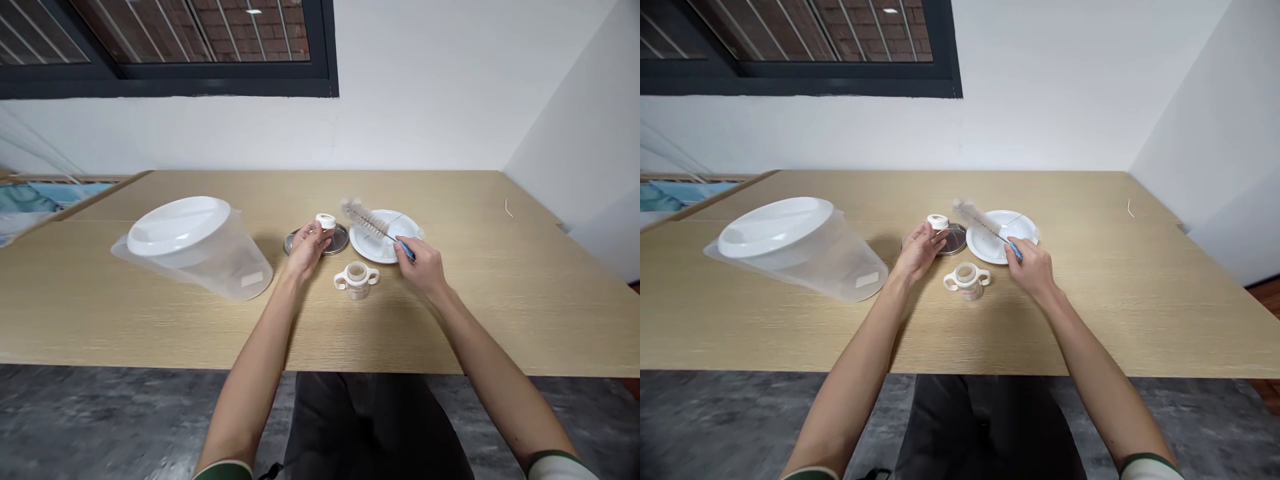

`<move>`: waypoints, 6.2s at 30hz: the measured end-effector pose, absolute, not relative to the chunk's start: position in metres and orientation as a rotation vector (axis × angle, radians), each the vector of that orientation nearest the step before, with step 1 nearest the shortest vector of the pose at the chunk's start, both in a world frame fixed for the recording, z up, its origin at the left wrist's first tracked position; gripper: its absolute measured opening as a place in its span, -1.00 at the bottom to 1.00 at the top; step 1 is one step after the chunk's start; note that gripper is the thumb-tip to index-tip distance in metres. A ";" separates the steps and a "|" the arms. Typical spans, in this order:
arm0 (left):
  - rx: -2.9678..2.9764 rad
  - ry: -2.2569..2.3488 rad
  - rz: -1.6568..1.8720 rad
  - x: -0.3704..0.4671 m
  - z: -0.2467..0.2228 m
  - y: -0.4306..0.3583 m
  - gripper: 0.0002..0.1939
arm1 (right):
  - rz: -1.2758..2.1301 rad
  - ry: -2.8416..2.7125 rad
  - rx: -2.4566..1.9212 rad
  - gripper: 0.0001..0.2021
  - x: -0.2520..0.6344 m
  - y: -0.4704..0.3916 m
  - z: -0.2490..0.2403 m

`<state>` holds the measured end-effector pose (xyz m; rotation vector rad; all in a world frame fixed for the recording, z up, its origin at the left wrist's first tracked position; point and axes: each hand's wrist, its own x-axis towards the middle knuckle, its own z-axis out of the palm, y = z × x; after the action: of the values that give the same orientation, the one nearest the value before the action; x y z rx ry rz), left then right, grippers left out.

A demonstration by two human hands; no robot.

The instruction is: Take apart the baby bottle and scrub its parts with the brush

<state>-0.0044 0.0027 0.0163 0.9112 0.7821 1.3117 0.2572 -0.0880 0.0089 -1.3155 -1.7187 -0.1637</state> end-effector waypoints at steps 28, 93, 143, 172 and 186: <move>0.965 0.730 1.275 -0.003 0.016 -0.003 -0.39 | -0.192 -1.717 -1.276 -0.69 0.260 -0.089 0.014; 1.083 0.774 1.206 0.000 0.022 -0.006 -0.46 | -0.198 -1.710 -1.280 -0.70 0.263 -0.088 0.014; 1.155 0.909 1.448 -0.001 0.011 0.002 -0.28 | -0.235 -1.696 -1.311 -0.67 0.263 -0.088 0.015; 1.046 0.773 1.383 0.003 0.021 -0.005 -0.43 | -0.209 -1.744 -1.264 -0.65 0.262 -0.089 0.015; 0.872 0.705 1.279 0.004 0.019 -0.004 -0.76 | -0.211 -1.778 -1.231 -0.69 0.256 -0.091 0.012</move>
<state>0.0039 -0.0040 0.0189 0.8721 0.7048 1.2786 0.2555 -0.0909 0.0122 -1.2310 -1.7779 -0.2109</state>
